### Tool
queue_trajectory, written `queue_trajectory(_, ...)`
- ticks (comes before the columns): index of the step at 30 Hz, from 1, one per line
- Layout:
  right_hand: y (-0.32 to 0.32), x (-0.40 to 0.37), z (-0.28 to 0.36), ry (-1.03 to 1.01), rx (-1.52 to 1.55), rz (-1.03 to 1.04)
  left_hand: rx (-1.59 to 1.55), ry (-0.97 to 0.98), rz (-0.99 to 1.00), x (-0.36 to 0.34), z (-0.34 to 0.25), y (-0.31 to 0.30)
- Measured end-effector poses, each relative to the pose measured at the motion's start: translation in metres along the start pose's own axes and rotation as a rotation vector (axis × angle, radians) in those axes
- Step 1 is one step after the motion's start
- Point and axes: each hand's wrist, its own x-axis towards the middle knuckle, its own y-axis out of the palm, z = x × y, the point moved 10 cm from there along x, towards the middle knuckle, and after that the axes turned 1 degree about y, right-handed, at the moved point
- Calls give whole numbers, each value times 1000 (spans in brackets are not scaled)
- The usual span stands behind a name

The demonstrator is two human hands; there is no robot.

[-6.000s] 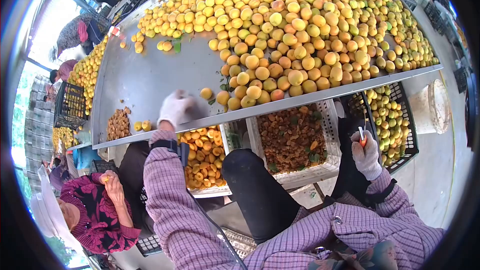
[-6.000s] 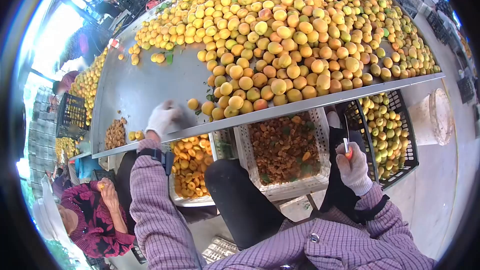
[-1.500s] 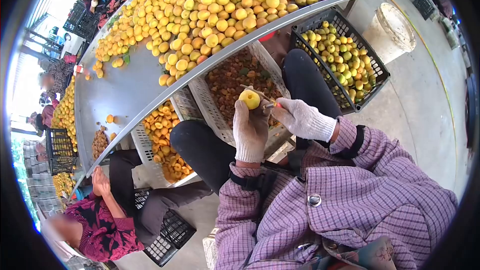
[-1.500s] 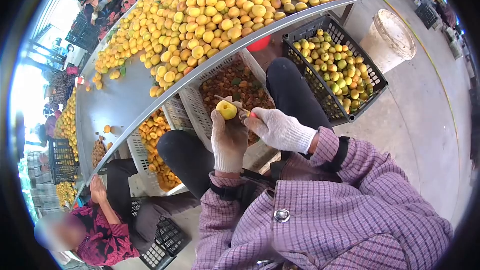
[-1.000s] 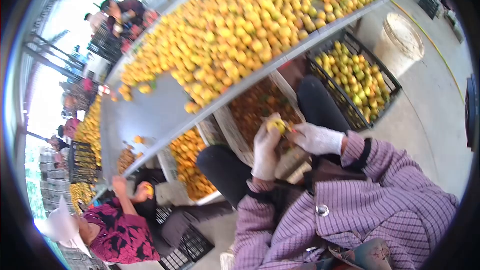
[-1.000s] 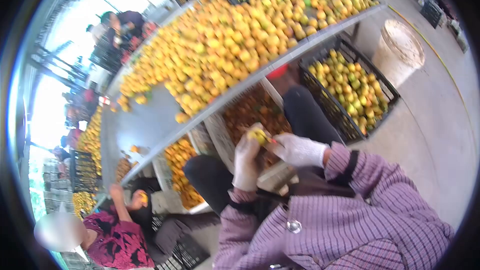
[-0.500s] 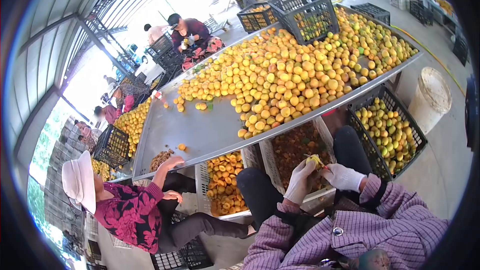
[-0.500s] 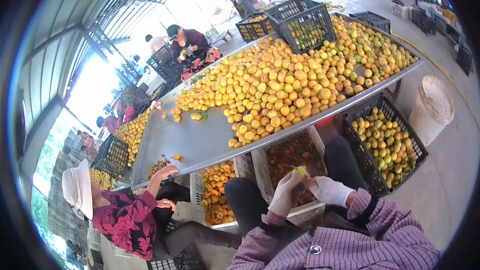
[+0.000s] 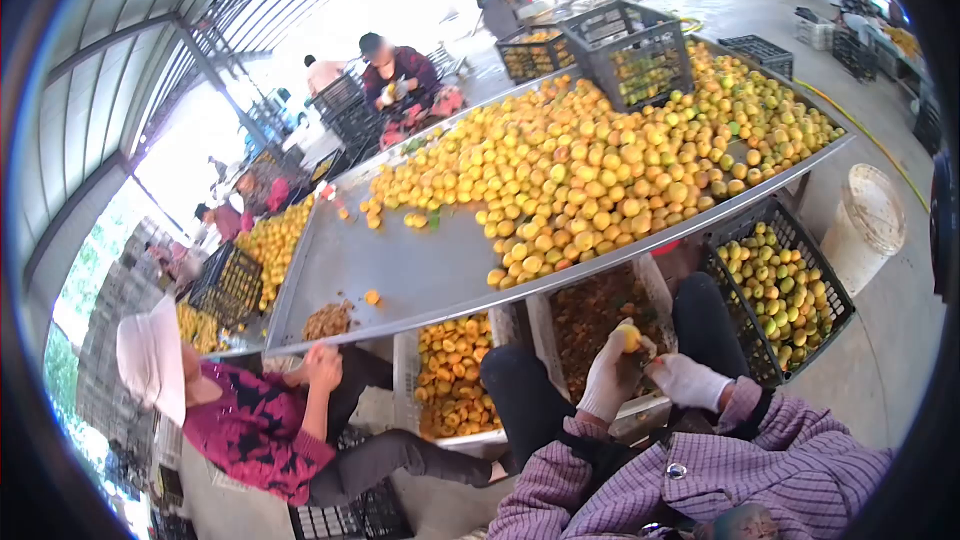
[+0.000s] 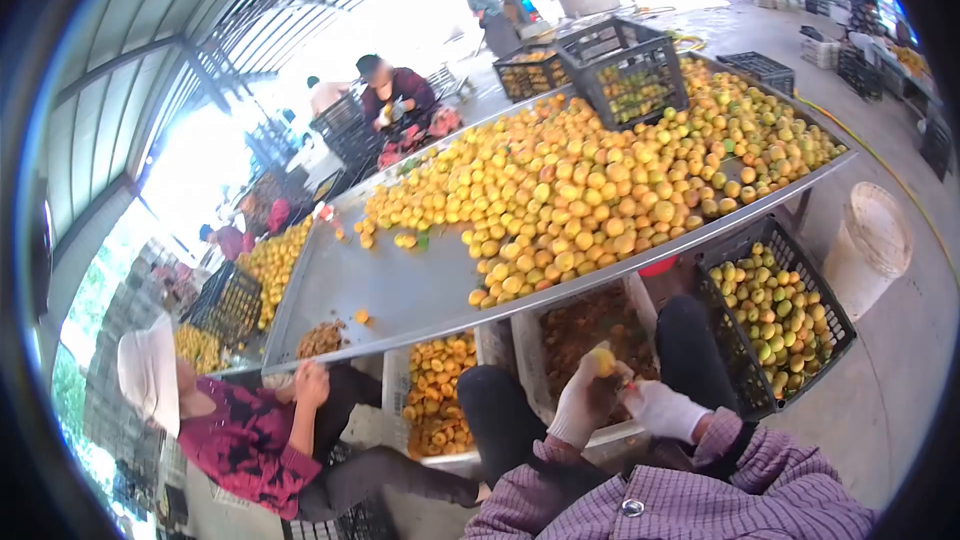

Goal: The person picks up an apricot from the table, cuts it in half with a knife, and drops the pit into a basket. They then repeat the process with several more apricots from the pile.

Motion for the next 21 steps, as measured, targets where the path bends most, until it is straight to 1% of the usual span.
queue_trajectory(1, 5, 13, -13, -71, -105, -87, -130, -14, 32, 5, 7, -2)
queue_trajectory(2, -2, 5, -4, -38, -118, -85, -201, -54, 55, 1, 13, 6)
queue_trajectory(3, -7, -2, 8, -9, -129, -80, -187, -74, 77, 2, 16, 11)
queue_trajectory(4, -5, 8, 6, -79, -106, -91, -117, -89, 28, 1, 17, 7)
queue_trajectory(5, -13, 7, 11, -81, -96, -106, -49, -97, -26, -1, 14, 6)
queue_trajectory(6, -15, 7, 16, -77, -21, -30, 60, -117, -58, -7, 11, 9)
queue_trajectory(7, -16, 4, 21, -73, 48, 51, 66, -117, -52, -8, 6, 13)
queue_trajectory(8, -17, 1, 21, -29, 113, 78, 209, -73, -35, -9, -2, 17)
queue_trajectory(9, -14, 0, 18, -30, 111, 77, 350, -27, -21, -11, -9, 23)
queue_trajectory(10, -12, 1, 12, -41, 25, 31, 332, -10, -68, -14, -12, 24)
queue_trajectory(11, -12, 1, 10, -53, -59, -14, 332, -8, -68, -9, -10, 15)
queue_trajectory(12, -7, -3, 6, 4, -51, 16, 202, 8, -16, -3, -6, 7)
queue_trajectory(13, -3, -2, 3, 6, -49, 19, 73, 22, 34, 1, -2, -1)
queue_trajectory(14, -2, -1, 3, -8, -53, -16, 72, 18, 29, -3, -1, 5)
queue_trajectory(16, -6, -1, 7, -54, -43, -87, -122, -95, 81, -10, 13, 25)
queue_trajectory(17, -9, 0, 7, -52, -40, -86, -121, -97, 80, -11, 14, 28)
queue_trajectory(20, -16, 8, 16, -136, -81, -60, 216, -187, -131, -19, 11, 20)
queue_trajectory(21, -18, 8, 17, -135, -85, -60, 212, -186, -130, -16, 10, 18)
